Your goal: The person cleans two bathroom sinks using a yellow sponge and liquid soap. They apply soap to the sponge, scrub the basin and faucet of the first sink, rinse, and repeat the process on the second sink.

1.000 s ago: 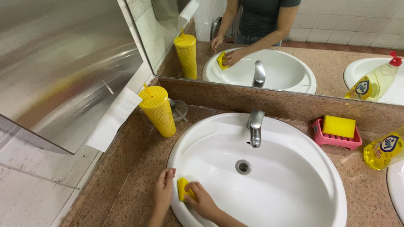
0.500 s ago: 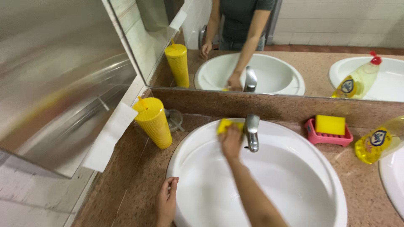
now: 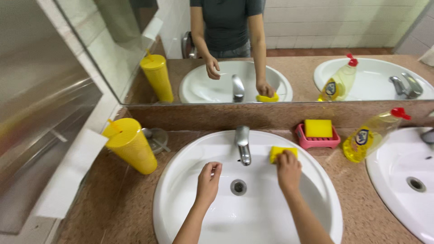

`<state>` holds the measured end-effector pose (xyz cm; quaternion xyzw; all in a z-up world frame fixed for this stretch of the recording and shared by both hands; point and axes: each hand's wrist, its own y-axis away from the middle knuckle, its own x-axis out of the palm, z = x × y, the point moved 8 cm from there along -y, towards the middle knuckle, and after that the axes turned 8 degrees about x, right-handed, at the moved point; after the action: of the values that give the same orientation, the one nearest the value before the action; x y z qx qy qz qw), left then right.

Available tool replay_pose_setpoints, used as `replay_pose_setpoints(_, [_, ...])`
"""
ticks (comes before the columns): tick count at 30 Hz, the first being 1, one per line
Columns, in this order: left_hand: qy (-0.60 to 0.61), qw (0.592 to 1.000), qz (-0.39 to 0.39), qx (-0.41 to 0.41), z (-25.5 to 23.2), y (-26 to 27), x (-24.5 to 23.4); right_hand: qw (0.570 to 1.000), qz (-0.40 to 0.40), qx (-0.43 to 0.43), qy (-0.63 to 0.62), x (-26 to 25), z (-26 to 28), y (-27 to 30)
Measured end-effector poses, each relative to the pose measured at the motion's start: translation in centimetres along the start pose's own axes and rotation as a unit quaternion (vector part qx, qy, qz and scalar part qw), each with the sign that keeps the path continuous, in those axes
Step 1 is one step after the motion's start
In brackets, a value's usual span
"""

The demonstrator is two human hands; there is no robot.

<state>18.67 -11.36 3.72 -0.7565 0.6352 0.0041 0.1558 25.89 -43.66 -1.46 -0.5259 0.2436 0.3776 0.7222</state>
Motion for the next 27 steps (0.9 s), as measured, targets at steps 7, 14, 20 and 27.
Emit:
replay_pose_setpoints(7, [-0.022,0.991,0.052,-0.119,1.6,-4.9,6.9,0.997,0.082,0.004,-0.01,7.5,7.0,-5.0])
replay_pose_setpoints(14, [0.023,0.998,0.011,-0.065,0.4,-5.5,8.6,0.995,0.086,0.021,0.055,-1.8,-3.0,-2.3])
replay_pose_setpoints(20, [0.055,0.994,0.002,-0.097,-0.4,-6.0,9.2,0.994,0.065,0.064,0.055,-6.6,-8.2,2.6])
replay_pose_setpoints(27, [0.071,0.992,-0.029,-0.095,-0.5,-5.5,8.8,0.991,0.076,-0.094,-0.064,6.3,2.8,-6.0])
